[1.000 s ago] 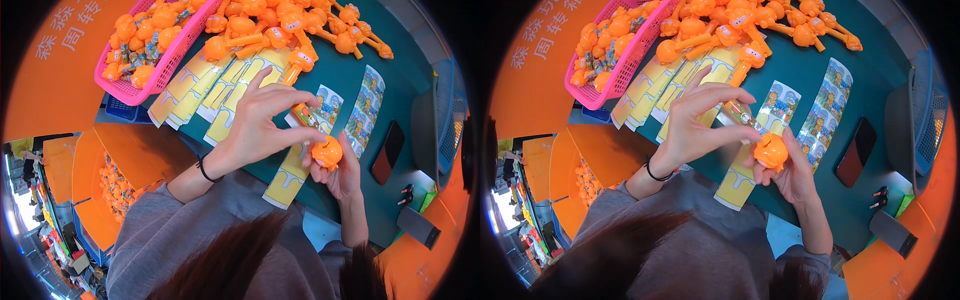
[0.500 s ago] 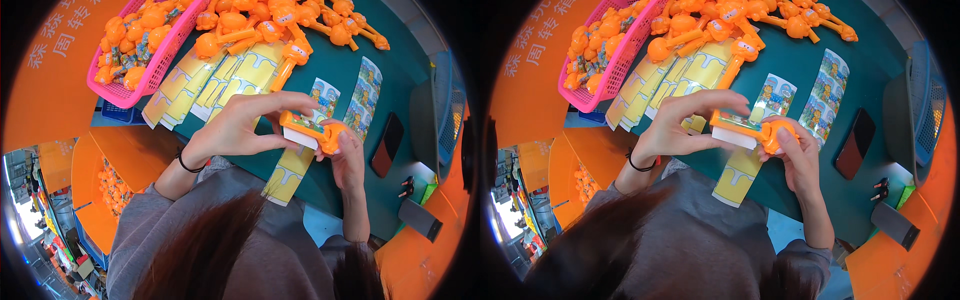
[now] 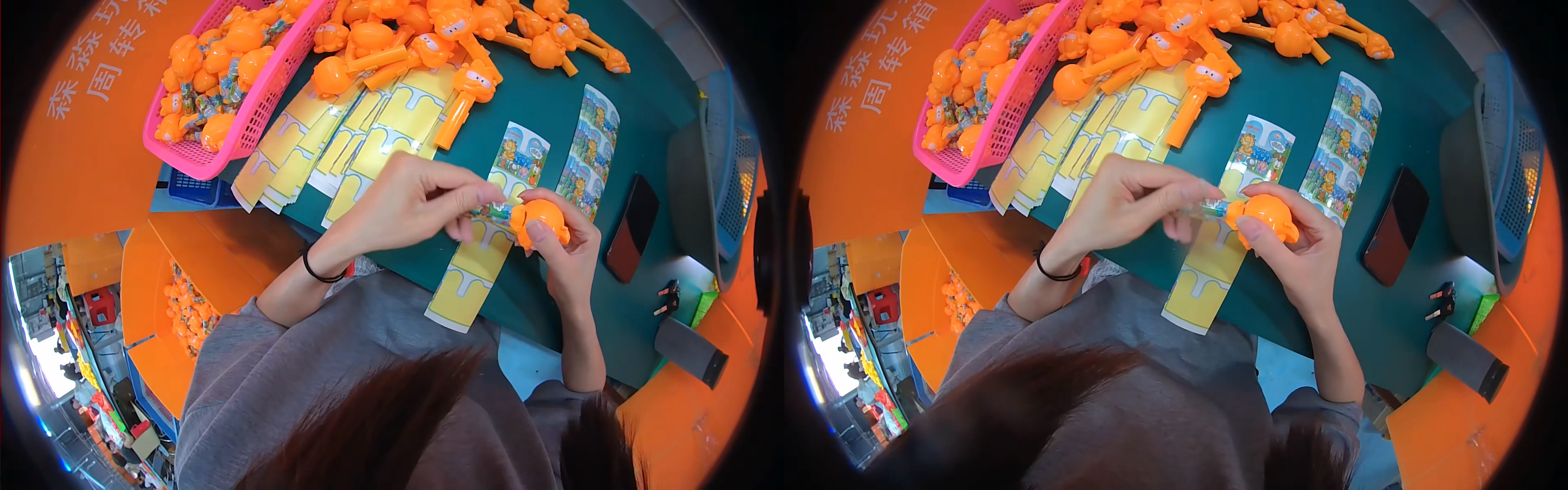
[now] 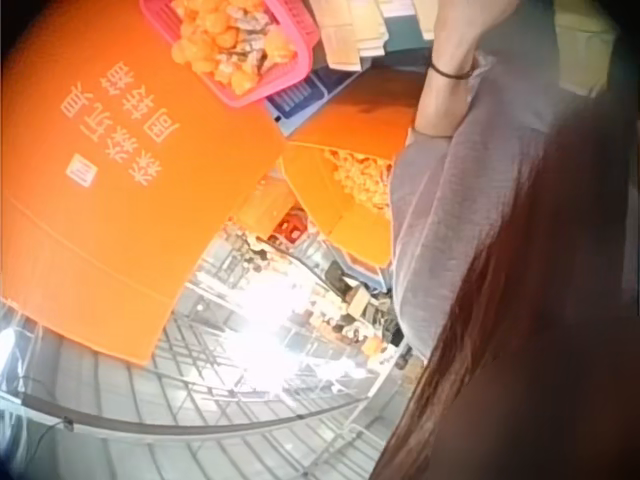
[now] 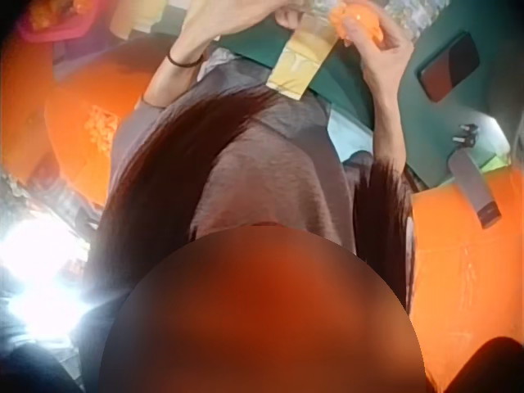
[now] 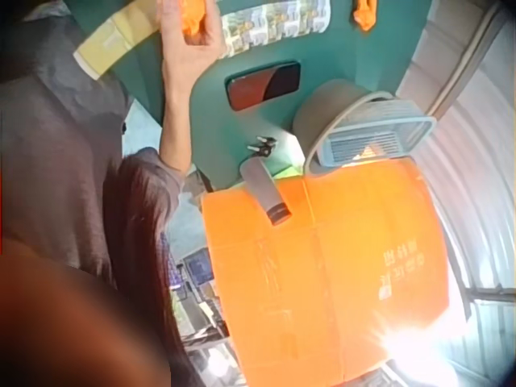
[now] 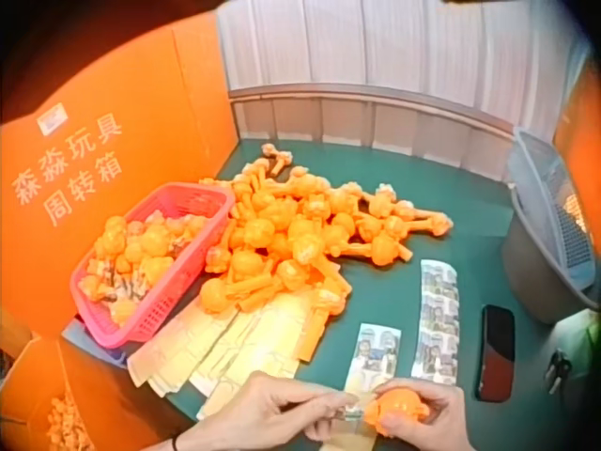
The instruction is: Packaging orange toy figurines into plastic sleeves.
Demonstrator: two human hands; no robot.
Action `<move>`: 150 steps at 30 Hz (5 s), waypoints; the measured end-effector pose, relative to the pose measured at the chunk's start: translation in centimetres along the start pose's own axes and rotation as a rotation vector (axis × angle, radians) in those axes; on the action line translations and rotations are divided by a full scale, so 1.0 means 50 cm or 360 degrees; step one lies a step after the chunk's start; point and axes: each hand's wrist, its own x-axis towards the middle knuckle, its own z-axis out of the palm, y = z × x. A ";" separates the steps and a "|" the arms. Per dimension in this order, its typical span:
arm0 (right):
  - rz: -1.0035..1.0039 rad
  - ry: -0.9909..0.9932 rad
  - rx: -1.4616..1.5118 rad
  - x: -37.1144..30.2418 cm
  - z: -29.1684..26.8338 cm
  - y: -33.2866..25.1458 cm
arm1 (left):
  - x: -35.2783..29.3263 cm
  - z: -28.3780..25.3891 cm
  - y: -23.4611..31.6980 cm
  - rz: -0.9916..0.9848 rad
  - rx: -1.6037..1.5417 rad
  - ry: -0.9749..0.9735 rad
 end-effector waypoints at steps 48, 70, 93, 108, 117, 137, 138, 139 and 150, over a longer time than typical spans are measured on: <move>-0.0402 -0.0046 -0.0364 0.023 -0.003 -0.006 | 0.000 0.073 -0.071 0.0848 0.0675 0.0358; -0.0492 0.1120 -0.0361 0.093 -0.172 0.024 | 0.032 0.083 -0.078 0.0225 0.0248 0.0704; -0.2047 0.0308 -0.1846 0.061 0.034 0.014 | -0.048 0.055 -0.059 0.0336 -0.0803 0.0750; -0.0105 -0.0056 -0.0358 0.200 0.069 -0.051 | -0.060 -0.011 -0.043 0.0688 -0.0240 0.0828; -0.0326 -0.0167 0.0960 0.059 0.034 -0.023 | -0.023 0.098 -0.052 0.0638 -0.0231 0.0816; -0.0032 -0.0048 0.1028 0.028 -0.022 -0.001 | -0.007 0.069 0.003 0.0064 -0.0399 -0.0189; -0.0019 -0.0048 0.1033 0.028 -0.020 -0.003 | -0.006 0.068 0.001 -0.0029 -0.0374 -0.0204; -0.0009 -0.0047 0.0987 0.027 -0.019 -0.004 | -0.006 0.068 0.001 -0.0040 -0.0379 -0.0201; -0.0021 -0.0002 0.1014 0.029 -0.007 0.006 | 0.011 0.062 0.008 -0.0102 -0.0333 -0.0185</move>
